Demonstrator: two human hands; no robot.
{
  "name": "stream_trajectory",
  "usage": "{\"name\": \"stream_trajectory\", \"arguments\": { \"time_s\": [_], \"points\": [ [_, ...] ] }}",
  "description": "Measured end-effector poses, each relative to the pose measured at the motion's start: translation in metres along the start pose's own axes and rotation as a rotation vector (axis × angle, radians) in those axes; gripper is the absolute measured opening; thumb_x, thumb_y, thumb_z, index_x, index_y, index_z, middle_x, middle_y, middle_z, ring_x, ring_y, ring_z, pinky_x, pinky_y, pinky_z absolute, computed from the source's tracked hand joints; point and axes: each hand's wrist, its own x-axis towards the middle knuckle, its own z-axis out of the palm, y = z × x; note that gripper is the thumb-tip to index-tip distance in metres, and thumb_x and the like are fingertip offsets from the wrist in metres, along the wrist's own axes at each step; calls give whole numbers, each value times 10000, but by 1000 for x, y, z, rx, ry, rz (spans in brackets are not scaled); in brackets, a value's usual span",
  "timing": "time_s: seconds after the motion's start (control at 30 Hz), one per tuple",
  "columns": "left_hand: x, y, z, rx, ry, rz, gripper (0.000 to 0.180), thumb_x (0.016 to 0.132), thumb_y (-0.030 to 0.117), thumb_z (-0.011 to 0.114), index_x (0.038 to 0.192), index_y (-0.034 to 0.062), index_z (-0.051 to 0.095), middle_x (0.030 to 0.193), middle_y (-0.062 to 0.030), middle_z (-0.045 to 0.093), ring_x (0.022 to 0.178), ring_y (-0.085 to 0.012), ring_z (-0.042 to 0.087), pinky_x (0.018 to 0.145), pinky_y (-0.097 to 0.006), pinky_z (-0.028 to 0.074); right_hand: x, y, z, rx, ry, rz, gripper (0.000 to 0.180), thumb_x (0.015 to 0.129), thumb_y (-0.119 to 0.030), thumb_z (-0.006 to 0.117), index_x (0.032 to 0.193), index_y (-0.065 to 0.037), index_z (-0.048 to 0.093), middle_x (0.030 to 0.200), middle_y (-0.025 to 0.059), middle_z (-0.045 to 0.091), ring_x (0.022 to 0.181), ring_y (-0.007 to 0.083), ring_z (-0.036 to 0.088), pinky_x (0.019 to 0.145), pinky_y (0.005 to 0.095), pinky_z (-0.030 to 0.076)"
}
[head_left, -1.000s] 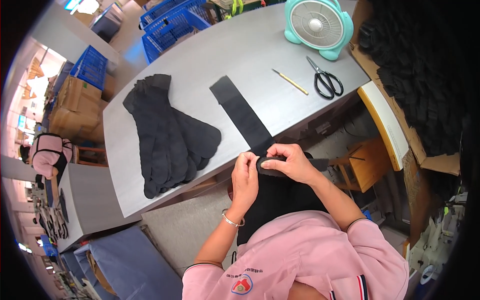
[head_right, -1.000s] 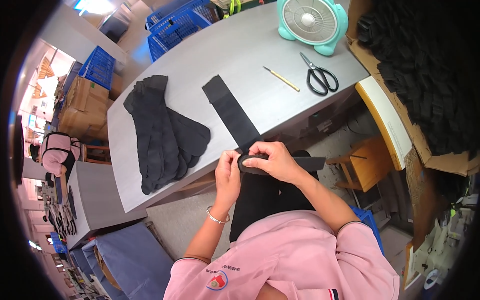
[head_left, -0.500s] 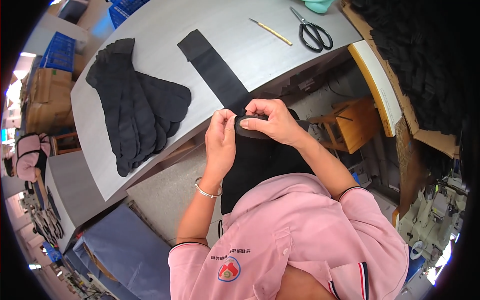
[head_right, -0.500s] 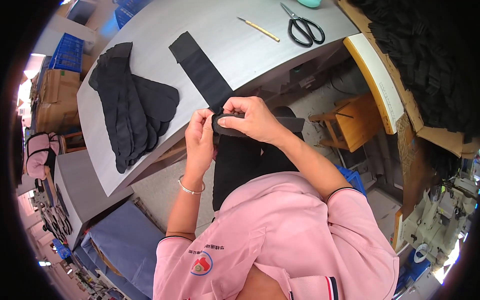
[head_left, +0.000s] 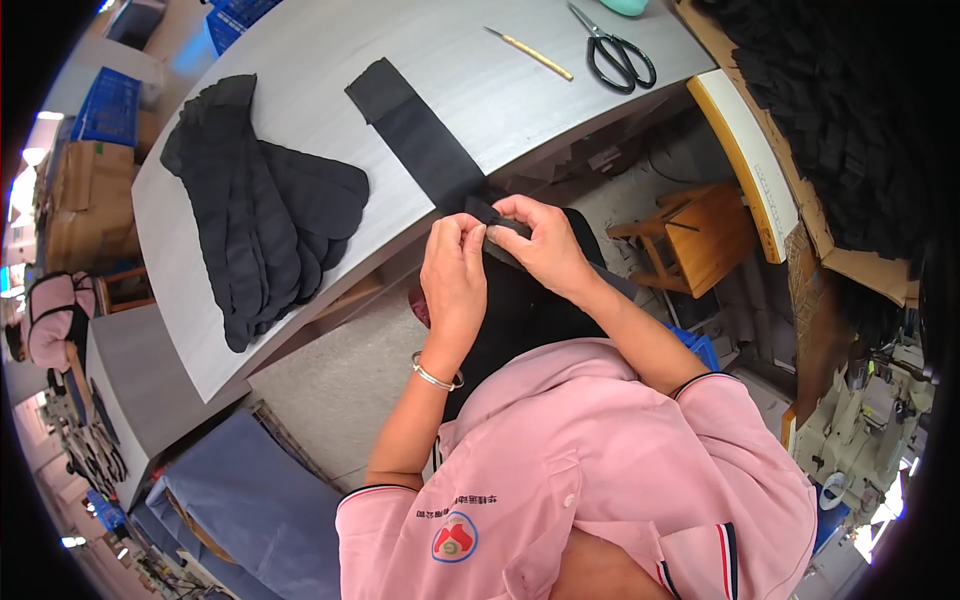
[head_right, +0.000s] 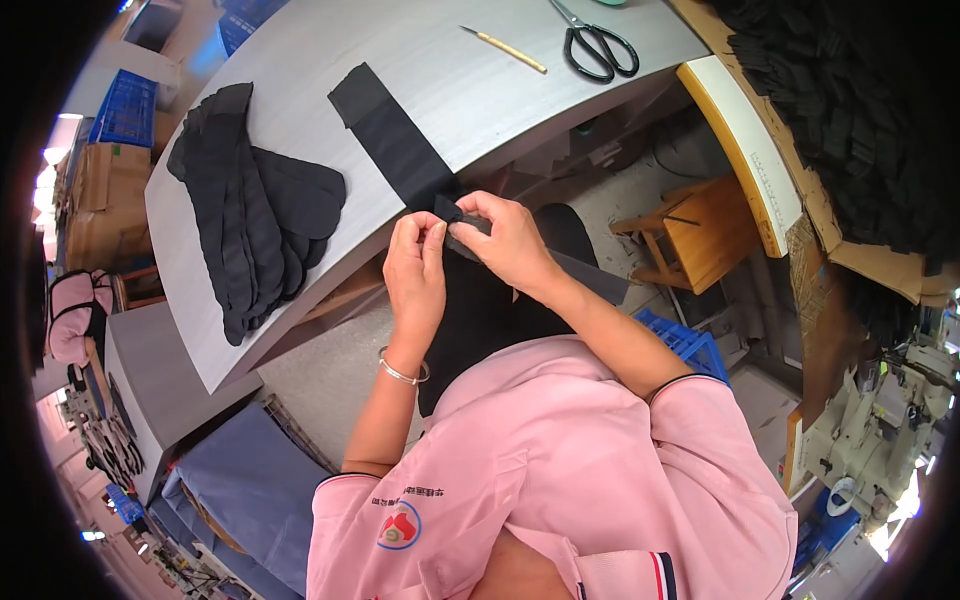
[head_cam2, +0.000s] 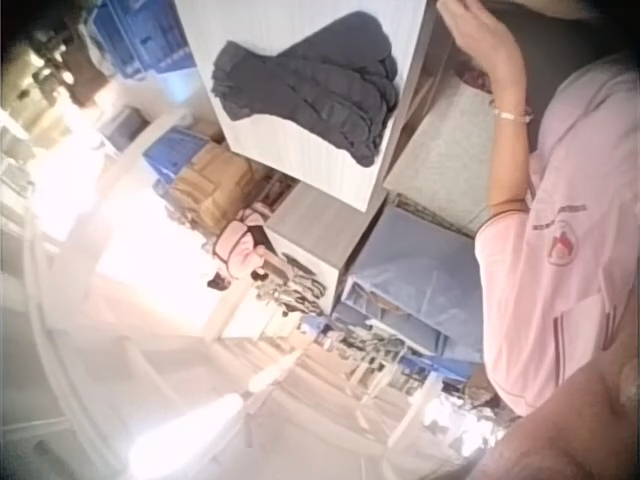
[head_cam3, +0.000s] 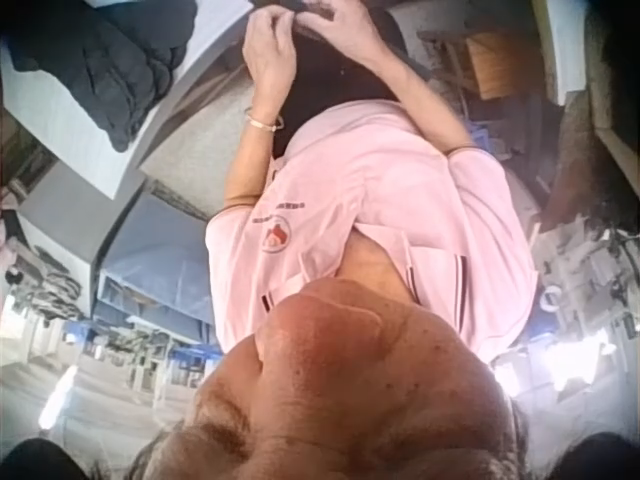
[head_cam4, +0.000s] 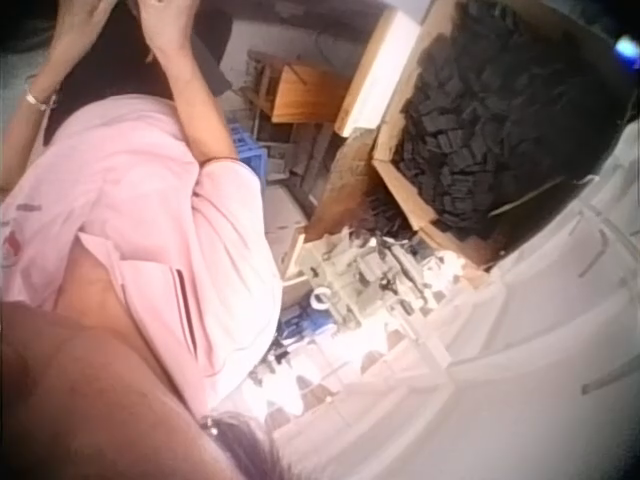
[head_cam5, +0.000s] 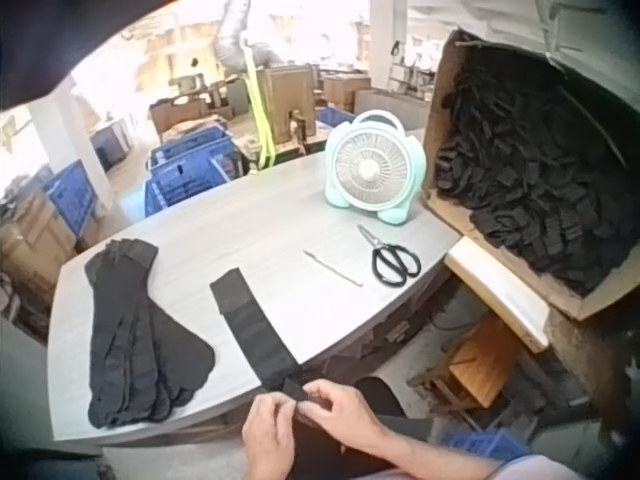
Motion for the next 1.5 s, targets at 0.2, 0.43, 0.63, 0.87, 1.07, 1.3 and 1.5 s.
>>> {"name": "stream_trajectory", "arguments": {
  "time_s": [0.2, 0.43, 0.63, 0.87, 1.07, 1.3, 1.5],
  "points": [
    [14, -6, -19, -750, -233, -459, 134, 899, 28, 705, 1022, 11, 655, 909, -4, 659, 752, -50, 600, 615, -177, 469, -1, -1, -19, 104, -131, 11, 177, 857, -31, 701, 1007, 18, 621, 883, 10, 647, 823, 47, 571, 737, 229, 486],
    [6, -1, 0, -482, -138, -277, 97, 876, 39, 731, 931, 19, 654, 808, 16, 644, 677, -54, 559, 618, -202, 457, -11, -1, -6, -74, 14, 7, 166, 828, -73, 701, 957, -4, 624, 833, 119, 690, 770, 217, 692, 705, 320, 517],
    [-7, -1, 22, -132, 17, 12, 103, 894, 41, 699, 948, -5, 625, 803, -41, 613, 681, -91, 549, 646, -240, 481, -11, 9, 0, -223, 167, -17, 176, 833, -73, 673, 1003, -31, 690, 880, 147, 704, 772, 281, 702, 693, 343, 523],
    [-2, -20, 19, -917, -71, -403, 74, 925, 53, 669, 975, 3, 650, 851, -12, 643, 705, -80, 596, 630, -230, 502, 2, 24, -22, 223, -48, 78, 203, 808, -72, 704, 975, 40, 680, 846, 89, 724, 767, 92, 652, 717, 269, 518],
    [7, -16, 13, -505, -191, -374, 93, 939, 109, 647, 926, 16, 649, 774, -22, 646, 664, -83, 585, 594, -231, 474, 1, 13, -17, -205, 31, -19, 175, 788, -89, 704, 928, 7, 662, 848, 155, 696, 785, 265, 692, 718, 359, 523],
    [-13, -4, 46, -101, 127, 65, 67, 939, 67, 590, 938, 1, 580, 872, -182, 587, 775, -378, 606, 674, -433, 481, 1, 23, -2, -150, 223, -56, 152, 810, 6, 628, 959, 14, 652, 763, 71, 660, 690, 119, 604, 649, 283, 488],
    [-12, -18, 49, -866, 42, -450, 144, 935, 170, 691, 928, 49, 614, 816, -38, 640, 674, -144, 627, 620, -277, 501, 13, 22, -16, 44, 129, 98, 135, 806, 17, 675, 940, 12, 685, 778, -14, 650, 701, 52, 556, 646, 220, 462]
  ]
}}
